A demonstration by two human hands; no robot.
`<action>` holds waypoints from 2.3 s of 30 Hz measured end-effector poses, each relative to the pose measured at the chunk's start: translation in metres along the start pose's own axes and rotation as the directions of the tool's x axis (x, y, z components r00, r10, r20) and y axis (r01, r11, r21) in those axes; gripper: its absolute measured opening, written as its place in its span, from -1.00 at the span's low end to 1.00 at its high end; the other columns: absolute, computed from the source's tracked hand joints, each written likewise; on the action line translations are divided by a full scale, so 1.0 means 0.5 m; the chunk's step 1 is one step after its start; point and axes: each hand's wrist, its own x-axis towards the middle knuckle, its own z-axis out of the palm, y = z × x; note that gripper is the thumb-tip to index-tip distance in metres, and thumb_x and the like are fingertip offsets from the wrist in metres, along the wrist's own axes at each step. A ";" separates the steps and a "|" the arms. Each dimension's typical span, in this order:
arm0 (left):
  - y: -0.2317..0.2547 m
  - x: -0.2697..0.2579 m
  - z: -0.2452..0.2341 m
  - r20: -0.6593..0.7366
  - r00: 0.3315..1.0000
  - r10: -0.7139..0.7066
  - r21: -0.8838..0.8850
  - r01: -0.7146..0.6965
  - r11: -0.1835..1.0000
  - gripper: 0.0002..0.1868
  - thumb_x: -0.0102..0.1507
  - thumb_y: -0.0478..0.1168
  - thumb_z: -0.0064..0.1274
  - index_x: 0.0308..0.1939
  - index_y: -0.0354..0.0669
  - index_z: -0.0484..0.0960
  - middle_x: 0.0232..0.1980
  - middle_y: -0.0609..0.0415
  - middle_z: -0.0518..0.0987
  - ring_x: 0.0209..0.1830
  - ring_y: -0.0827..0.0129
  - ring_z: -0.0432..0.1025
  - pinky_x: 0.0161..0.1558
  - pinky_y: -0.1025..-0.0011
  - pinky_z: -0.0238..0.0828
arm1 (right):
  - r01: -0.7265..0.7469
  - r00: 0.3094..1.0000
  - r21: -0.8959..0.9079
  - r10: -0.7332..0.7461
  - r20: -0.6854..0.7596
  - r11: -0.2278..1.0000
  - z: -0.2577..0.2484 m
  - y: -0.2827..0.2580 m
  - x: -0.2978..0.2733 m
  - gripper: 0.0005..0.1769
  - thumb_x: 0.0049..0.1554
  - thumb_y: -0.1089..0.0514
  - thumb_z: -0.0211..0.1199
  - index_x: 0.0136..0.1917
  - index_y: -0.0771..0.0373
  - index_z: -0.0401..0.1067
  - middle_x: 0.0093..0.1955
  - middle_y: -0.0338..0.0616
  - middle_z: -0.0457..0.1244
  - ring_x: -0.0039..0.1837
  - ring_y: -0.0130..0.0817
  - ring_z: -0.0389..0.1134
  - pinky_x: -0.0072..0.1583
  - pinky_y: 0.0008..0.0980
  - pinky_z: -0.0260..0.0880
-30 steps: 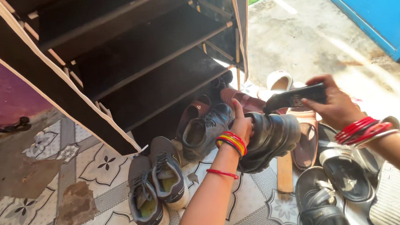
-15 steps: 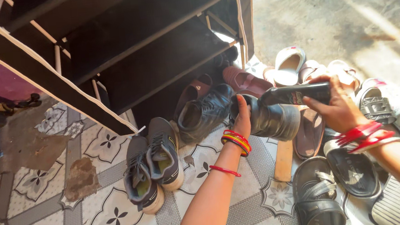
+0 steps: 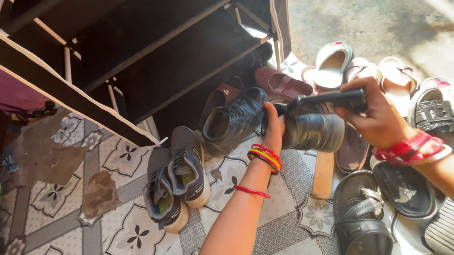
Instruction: The person cleans a black leather shoe using a handheld brush and a spray bottle. They repeatedly spray the shoe and brush its surface while holding it with the other hand.
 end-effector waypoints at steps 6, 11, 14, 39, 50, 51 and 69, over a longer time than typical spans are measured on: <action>0.083 -0.049 0.042 -0.001 0.992 -0.128 -0.065 0.128 0.990 0.37 -0.03 0.83 -0.70 0.31 -0.23 0.47 0.26 -0.11 0.55 0.10 0.03 0.42 0.27 0.15 0.17 | -0.001 0.996 -0.071 0.007 0.088 0.997 -0.045 -0.041 -0.065 -0.48 0.11 0.32 0.30 0.27 0.17 0.17 0.00 -0.19 0.33 0.01 -0.47 0.35 0.01 -0.43 0.38; 0.106 -0.067 0.060 -0.005 0.986 -0.168 -0.051 0.168 0.984 0.44 -0.10 0.88 -0.72 0.35 -0.21 0.43 0.26 -0.16 0.53 0.16 -0.11 0.41 0.30 0.01 0.12 | -0.004 0.991 -0.096 0.017 0.135 0.995 -0.063 -0.044 -0.051 -0.48 0.11 0.32 0.28 0.29 0.16 0.18 -0.05 -0.20 0.35 0.00 -0.46 0.42 0.01 -0.43 0.44; 0.110 -0.063 0.071 -0.015 0.981 -0.196 -0.093 0.193 0.977 0.41 -0.10 0.87 -0.70 0.37 -0.12 0.41 0.29 -0.08 0.51 0.22 -0.08 0.40 0.32 0.02 0.10 | 0.059 0.998 -0.107 -0.058 0.012 0.992 -0.027 -0.043 -0.027 -0.51 0.15 0.36 0.27 0.29 0.23 0.18 0.09 -0.14 0.30 0.13 -0.42 0.39 0.07 -0.41 0.45; 0.193 -0.125 0.050 -0.008 0.996 -0.094 -0.339 0.085 0.937 0.56 -0.16 0.90 -0.79 0.45 -0.28 0.27 0.35 -0.09 0.43 0.33 -0.02 0.32 0.39 -0.21 -0.06 | 0.406 0.911 -0.107 -0.392 0.131 0.908 0.000 -0.041 -0.065 -0.50 0.06 0.42 0.28 0.23 0.26 0.22 0.04 -0.10 0.28 0.00 -0.34 0.40 0.03 -0.39 0.43; 0.162 -0.125 0.038 0.055 0.994 -0.096 -0.236 0.107 0.966 0.52 -0.14 0.90 -0.74 0.44 -0.24 0.32 0.32 -0.09 0.46 0.23 0.04 0.39 0.31 -0.07 0.14 | 0.026 0.998 -0.174 -0.035 -0.047 0.984 -0.020 -0.013 -0.062 -0.43 0.11 0.32 0.34 0.31 0.25 0.17 -0.02 -0.14 0.31 -0.01 -0.42 0.38 0.00 -0.41 0.39; 0.161 -0.125 0.038 0.045 0.995 -0.094 -0.225 0.102 0.969 0.52 -0.13 0.90 -0.72 0.44 -0.24 0.33 0.32 -0.09 0.47 0.22 0.05 0.39 0.30 -0.06 0.17 | 0.066 0.996 -0.173 -0.076 -0.055 0.983 -0.016 -0.017 -0.051 -0.44 0.12 0.32 0.34 0.31 0.25 0.17 0.01 -0.12 0.31 0.02 -0.41 0.39 0.02 -0.41 0.40; 0.093 -0.111 0.034 0.053 0.985 -0.167 -0.132 0.173 0.976 0.41 -0.05 0.88 -0.79 0.24 -0.20 0.50 0.03 -0.01 0.61 -0.14 0.29 0.52 0.02 0.29 0.41 | -0.094 0.995 -0.196 0.085 -0.056 0.976 -0.054 -0.011 -0.093 -0.41 0.03 0.31 0.34 0.27 0.20 0.15 -0.03 -0.14 0.33 -0.01 -0.44 0.40 0.01 -0.40 0.42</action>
